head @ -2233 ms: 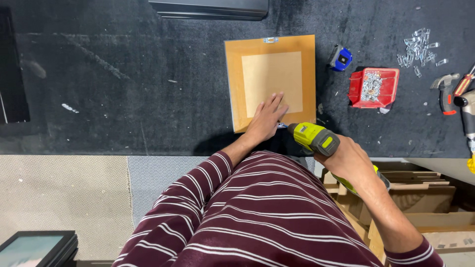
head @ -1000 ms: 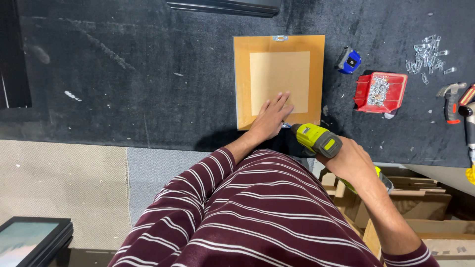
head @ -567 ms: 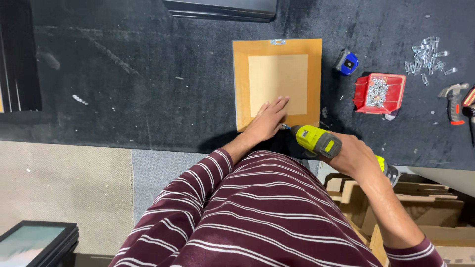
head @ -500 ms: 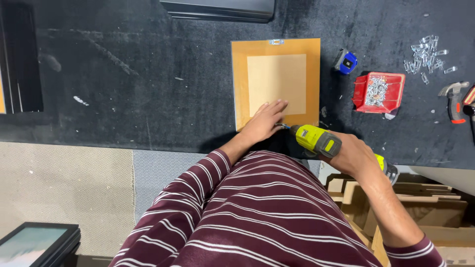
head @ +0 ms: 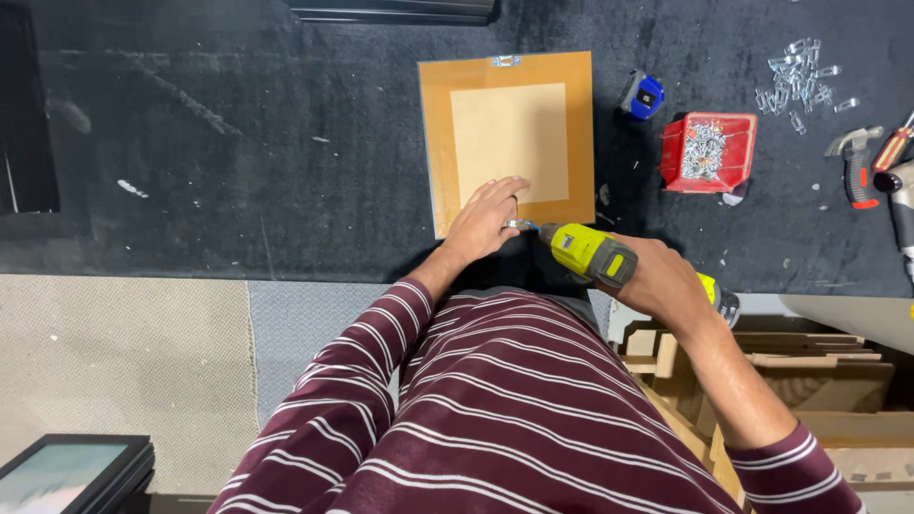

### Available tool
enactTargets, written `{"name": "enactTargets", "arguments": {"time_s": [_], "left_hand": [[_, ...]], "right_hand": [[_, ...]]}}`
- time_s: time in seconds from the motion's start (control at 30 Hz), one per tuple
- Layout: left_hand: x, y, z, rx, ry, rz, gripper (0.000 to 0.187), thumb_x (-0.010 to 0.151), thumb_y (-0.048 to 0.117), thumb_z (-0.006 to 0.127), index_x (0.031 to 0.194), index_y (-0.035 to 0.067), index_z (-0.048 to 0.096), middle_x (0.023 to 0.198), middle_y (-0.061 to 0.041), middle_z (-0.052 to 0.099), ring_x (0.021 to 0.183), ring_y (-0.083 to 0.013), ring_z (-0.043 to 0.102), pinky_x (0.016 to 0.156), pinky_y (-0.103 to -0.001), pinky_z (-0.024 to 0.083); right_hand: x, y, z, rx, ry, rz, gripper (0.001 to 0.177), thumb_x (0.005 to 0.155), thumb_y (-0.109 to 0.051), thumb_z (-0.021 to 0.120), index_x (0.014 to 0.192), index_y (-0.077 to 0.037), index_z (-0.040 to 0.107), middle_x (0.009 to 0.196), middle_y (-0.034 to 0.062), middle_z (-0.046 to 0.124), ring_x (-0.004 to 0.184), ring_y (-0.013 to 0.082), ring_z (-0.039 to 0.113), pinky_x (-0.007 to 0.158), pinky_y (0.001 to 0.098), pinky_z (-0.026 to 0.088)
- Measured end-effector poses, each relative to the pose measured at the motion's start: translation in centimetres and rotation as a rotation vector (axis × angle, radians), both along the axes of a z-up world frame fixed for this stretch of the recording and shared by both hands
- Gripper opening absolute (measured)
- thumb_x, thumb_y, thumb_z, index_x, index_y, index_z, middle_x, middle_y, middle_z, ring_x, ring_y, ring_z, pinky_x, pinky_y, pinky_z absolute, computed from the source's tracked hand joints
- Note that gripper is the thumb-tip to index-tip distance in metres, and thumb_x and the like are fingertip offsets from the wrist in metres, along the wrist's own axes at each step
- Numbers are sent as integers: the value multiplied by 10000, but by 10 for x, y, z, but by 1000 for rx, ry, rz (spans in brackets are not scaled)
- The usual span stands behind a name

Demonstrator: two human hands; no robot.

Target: The person assembles multiple picture frames by inserting artwork and using a power drill to secure hanging hardware with screws.

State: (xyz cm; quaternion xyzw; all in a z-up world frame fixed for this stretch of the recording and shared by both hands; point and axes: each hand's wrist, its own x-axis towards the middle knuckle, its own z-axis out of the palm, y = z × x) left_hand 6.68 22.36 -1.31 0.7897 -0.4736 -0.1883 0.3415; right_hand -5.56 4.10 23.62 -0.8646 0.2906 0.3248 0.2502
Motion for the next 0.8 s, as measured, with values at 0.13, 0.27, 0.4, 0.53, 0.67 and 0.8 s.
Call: {"name": "enactTargets", "arguments": {"time_s": [0.13,0.27,0.4,0.53,0.67,0.8], "left_hand": [[-2,0,2,16,6,-1,296,829,235,827,924,101,581,1555,-38,446,1496,-200,345,1248,-456,256],[-2,0,1,15,-1,5,294,836,246,820,919,99,579,1558,-31,445,1497,-193,345,1251,-453,251],[-4,1,-2,26,-20,5,291,839,251,818,918,102,581,1552,-29,450,1495,-188,346,1251,-446,249],[-4,2,-1,-4,-42,-18,298,851,264,801,920,107,558,1540,-36,456,1484,-209,359,1240,-459,265],[-4,2,11,12,-15,-14,288,853,245,798,924,106,557,1533,-44,466,1478,-220,371,1233,-466,275],[2,-1,9,-135,11,-48,369,796,90,839,829,121,473,1504,-116,520,1422,-357,463,1147,-571,342]], "right_hand": [[2,6,8,-11,-6,7,641,766,-316,772,1387,-233,635,1145,185,750,1044,513,692,875,606,513],[-4,-1,-4,-26,-2,38,649,728,-375,809,1346,-244,664,1114,165,760,1028,493,706,863,592,529],[-10,0,-5,-24,-36,33,611,745,-339,798,1329,-209,677,1095,188,759,1012,502,708,853,592,526],[-19,-6,-8,-28,-77,-29,580,737,-372,813,1260,-149,701,1094,209,757,1031,517,691,842,612,524],[-36,-25,8,63,-336,-45,530,748,-225,844,1217,-14,713,1117,284,724,1062,535,665,861,631,531],[-95,-105,-34,141,-525,114,537,770,-112,793,1295,-90,681,1285,124,720,1162,254,703,999,417,557]]}}
